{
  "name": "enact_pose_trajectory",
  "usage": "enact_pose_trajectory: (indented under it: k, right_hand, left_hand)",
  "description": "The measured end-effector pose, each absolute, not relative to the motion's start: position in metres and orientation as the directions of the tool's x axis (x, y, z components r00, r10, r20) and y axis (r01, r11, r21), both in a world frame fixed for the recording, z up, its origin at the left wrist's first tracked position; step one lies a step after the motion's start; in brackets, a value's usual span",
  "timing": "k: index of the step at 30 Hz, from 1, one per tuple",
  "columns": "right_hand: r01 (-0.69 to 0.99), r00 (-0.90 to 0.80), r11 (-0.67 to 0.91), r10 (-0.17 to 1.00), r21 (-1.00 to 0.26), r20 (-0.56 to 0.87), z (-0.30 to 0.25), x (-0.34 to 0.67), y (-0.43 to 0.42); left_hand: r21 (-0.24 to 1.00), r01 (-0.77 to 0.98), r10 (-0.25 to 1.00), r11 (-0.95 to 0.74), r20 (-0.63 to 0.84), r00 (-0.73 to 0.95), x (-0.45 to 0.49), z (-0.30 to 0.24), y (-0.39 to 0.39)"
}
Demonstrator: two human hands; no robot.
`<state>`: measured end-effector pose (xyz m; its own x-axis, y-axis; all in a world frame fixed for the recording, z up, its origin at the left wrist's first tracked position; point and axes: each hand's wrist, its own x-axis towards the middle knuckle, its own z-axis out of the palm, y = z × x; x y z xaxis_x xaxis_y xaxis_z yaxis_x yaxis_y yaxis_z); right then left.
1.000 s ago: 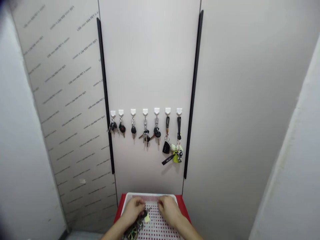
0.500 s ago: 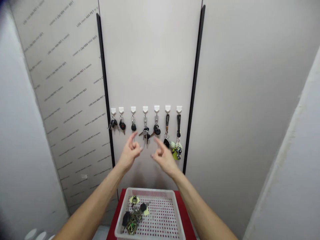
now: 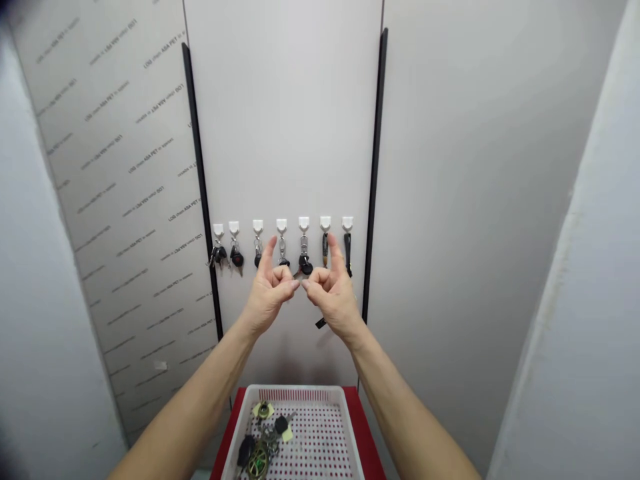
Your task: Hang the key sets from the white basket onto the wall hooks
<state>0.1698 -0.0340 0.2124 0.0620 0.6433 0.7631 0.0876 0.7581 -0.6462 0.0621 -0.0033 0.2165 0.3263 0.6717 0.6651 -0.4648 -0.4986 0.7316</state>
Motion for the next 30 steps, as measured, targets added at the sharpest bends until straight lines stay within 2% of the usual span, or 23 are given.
enact_pose_trajectory:
  k: [2, 3, 5, 7, 8, 10, 12, 15, 18, 20, 21, 24, 25, 30]
  right_hand:
    - [0.185, 0.151, 0.721, 0.651, -0.668, 0.744, 0.210, 0.184, -0.023]
    - [0.253, 0.247, 0.686, 0.636, -0.682, 0.731, 0.208, 0.194, -0.015]
    - [0.400, 0.480, 0.568, 0.539, -0.720, 0.692, 0.204, 0.217, 0.006]
    - [0.534, 0.599, 0.394, 0.449, -0.748, 0.663, 0.201, 0.240, 0.027]
    - [0.593, 0.589, 0.307, 0.465, -0.744, 0.661, 0.199, 0.249, 0.036]
    - [0.695, 0.504, 0.178, 0.571, -0.697, 0.648, 0.197, 0.261, 0.050]
    - [0.724, 0.445, 0.153, 0.642, -0.673, 0.624, 0.200, 0.265, 0.056]
    - [0.632, 0.465, 0.276, 0.612, -0.724, 0.640, 0.219, 0.262, 0.056]
    - [0.531, 0.446, 0.444, 0.578, -0.722, 0.684, 0.249, 0.251, 0.044]
    - [0.469, 0.389, 0.509, 0.614, -0.721, 0.687, 0.260, 0.241, 0.031]
    - [0.437, 0.342, 0.509, 0.668, -0.741, 0.661, 0.258, 0.235, 0.023]
    - [0.408, 0.158, 0.369, 0.872, -0.835, 0.463, 0.220, 0.217, 0.003]
    - [0.418, 0.124, 0.318, 0.908, -0.851, 0.400, 0.198, 0.211, -0.002]
    - [0.434, 0.109, 0.105, 0.980, -0.895, 0.168, 0.091, 0.190, -0.019]
  left_hand:
    - [0.783, -0.387, 0.721, -0.488, 0.611, 0.327, 0.064, 0.212, 0.007]
    - [0.818, -0.331, 0.755, -0.470, 0.567, 0.329, 0.066, 0.209, 0.013]
    - [0.887, -0.203, 0.824, -0.415, 0.461, 0.329, 0.071, 0.203, 0.029]
    - [0.927, -0.082, 0.874, -0.366, 0.372, 0.313, 0.080, 0.197, 0.044]
    - [0.934, -0.028, 0.889, -0.357, 0.349, 0.296, 0.087, 0.195, 0.050]
    - [0.921, 0.078, 0.900, -0.382, 0.350, 0.261, 0.101, 0.191, 0.060]
    - [0.886, 0.181, 0.890, -0.426, 0.376, 0.257, 0.116, 0.188, 0.064]
    - [0.837, 0.270, 0.875, -0.476, 0.419, 0.242, 0.130, 0.188, 0.066]
    - [0.796, 0.319, 0.849, -0.515, 0.525, 0.062, 0.131, 0.192, 0.068]
    - [0.754, 0.389, 0.809, -0.529, 0.587, -0.037, 0.127, 0.198, 0.072]
    - [0.724, 0.440, 0.792, -0.532, 0.609, -0.046, 0.125, 0.201, 0.074]
    - [0.611, 0.604, 0.766, -0.513, 0.643, 0.000, 0.121, 0.211, 0.079]
    - [0.573, 0.652, 0.759, -0.496, 0.651, 0.005, 0.122, 0.214, 0.079]
    - [0.441, 0.827, 0.756, -0.348, 0.653, -0.029, 0.127, 0.224, 0.084]
